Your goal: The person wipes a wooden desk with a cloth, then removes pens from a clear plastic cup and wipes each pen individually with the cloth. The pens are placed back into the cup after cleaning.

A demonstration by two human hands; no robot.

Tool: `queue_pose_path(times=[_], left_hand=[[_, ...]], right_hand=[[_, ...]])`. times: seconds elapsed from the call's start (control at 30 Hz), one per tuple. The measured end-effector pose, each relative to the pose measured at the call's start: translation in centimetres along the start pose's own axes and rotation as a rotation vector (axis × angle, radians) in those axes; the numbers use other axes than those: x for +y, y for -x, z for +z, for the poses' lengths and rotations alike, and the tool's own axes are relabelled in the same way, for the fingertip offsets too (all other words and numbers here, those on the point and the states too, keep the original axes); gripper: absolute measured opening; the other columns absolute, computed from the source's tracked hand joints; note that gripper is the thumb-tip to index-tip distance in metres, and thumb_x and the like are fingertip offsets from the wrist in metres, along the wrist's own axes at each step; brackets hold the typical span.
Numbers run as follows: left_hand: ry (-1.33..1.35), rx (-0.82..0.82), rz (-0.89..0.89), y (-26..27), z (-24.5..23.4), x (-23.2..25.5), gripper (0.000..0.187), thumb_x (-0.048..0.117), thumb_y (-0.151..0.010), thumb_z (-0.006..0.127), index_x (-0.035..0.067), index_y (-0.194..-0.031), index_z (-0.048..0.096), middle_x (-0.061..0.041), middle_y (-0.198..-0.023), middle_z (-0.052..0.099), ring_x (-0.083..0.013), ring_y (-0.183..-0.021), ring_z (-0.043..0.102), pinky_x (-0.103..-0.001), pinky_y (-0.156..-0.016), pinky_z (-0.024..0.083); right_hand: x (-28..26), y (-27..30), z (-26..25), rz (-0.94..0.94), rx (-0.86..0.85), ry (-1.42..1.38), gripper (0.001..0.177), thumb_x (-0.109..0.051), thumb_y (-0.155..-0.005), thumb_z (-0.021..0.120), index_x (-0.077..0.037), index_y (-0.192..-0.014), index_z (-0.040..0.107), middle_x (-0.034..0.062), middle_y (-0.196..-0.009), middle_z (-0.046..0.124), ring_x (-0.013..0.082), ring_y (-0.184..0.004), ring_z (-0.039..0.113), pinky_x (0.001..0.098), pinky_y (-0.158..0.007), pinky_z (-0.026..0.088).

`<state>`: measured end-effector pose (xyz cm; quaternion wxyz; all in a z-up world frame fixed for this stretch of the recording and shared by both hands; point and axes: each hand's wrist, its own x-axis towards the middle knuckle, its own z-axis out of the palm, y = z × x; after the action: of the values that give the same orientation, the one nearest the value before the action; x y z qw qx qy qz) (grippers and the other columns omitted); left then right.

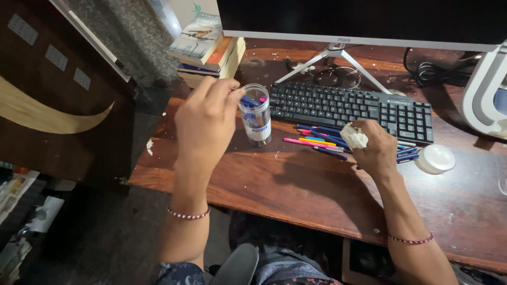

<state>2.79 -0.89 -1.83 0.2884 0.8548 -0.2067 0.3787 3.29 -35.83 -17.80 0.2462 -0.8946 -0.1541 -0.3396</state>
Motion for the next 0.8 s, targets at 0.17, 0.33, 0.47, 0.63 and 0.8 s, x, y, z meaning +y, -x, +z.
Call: queue_pose_path(times=[0.17, 0.33, 0.47, 0.63, 0.8], left_hand=[[-0.106, -0.182, -0.068, -0.3, 3.8, -2.0, 0.017, 0.026, -0.099, 0.068, 0.008, -0.1, 0.07, -0.009, -0.094, 0.068, -0.0342, -0.087, 0.069, -0.046, -0.074, 0.053], [-0.094, -0.212, -0.094, -0.1, 6.0, -2.8, 0.02, 0.027, -0.098, 0.068, 0.008, -0.103, 0.071, -0.01, -0.097, 0.068, -0.0354, -0.087, 0.068, -0.046, -0.074, 0.053], [-0.059, -0.175, -0.094, 0.2, 6.0, -2.1, 0.02, 0.026, -0.098, 0.068, 0.008, -0.108, 0.071, -0.01, -0.096, 0.068, -0.0342, -0.085, 0.069, -0.045, -0.072, 0.053], [0.074, -0.039, -0.017, 0.7, 5.5, 0.9, 0.015, 0.02, -0.099, 0.071, 0.009, -0.11, 0.071, -0.007, -0.097, 0.066, -0.0291, -0.083, 0.069, -0.04, -0.07, 0.054], [0.269, -0.124, 0.197, 2.9, 7.5, 4.3, 0.015, 0.01, -0.099, 0.072, 0.008, -0.114, 0.07, -0.006, -0.097, 0.063, -0.024, -0.083, 0.068, -0.038, -0.069, 0.055]], right_hand=[[0.3, 0.1, 0.2, -0.012, 0.005, -0.008, 0.034, 0.0, -0.077, 0.076, -0.005, -0.109, 0.066, 0.0111, -0.105, 0.072, 0.0308, -0.09, 0.071, 0.0386, -0.073, 0.056], [0.4, -0.1, -0.2, 0.002, -0.018, 0.004, 0.036, 0.002, -0.075, 0.074, -0.005, -0.11, 0.066, 0.0117, -0.105, 0.072, 0.0316, -0.088, 0.071, 0.0392, -0.072, 0.055], [0.5, -0.1, -0.6, 0.01, 0.007, 0.0, 0.034, 0.002, -0.078, 0.074, -0.006, -0.111, 0.066, 0.0113, -0.104, 0.071, 0.0318, -0.09, 0.071, 0.0393, -0.075, 0.056], [1.4, -0.2, -1.3, 0.028, 0.055, 0.029, 0.031, 0.001, -0.083, 0.075, -0.005, -0.111, 0.067, 0.0124, -0.102, 0.071, 0.0327, -0.091, 0.071, 0.0399, -0.076, 0.055], [3.5, 0.1, -2.5, 0.056, 0.191, 0.068, 0.021, -0.004, -0.095, 0.079, -0.002, -0.112, 0.067, 0.0152, -0.102, 0.071, 0.0335, -0.097, 0.073, 0.0393, -0.082, 0.057]])
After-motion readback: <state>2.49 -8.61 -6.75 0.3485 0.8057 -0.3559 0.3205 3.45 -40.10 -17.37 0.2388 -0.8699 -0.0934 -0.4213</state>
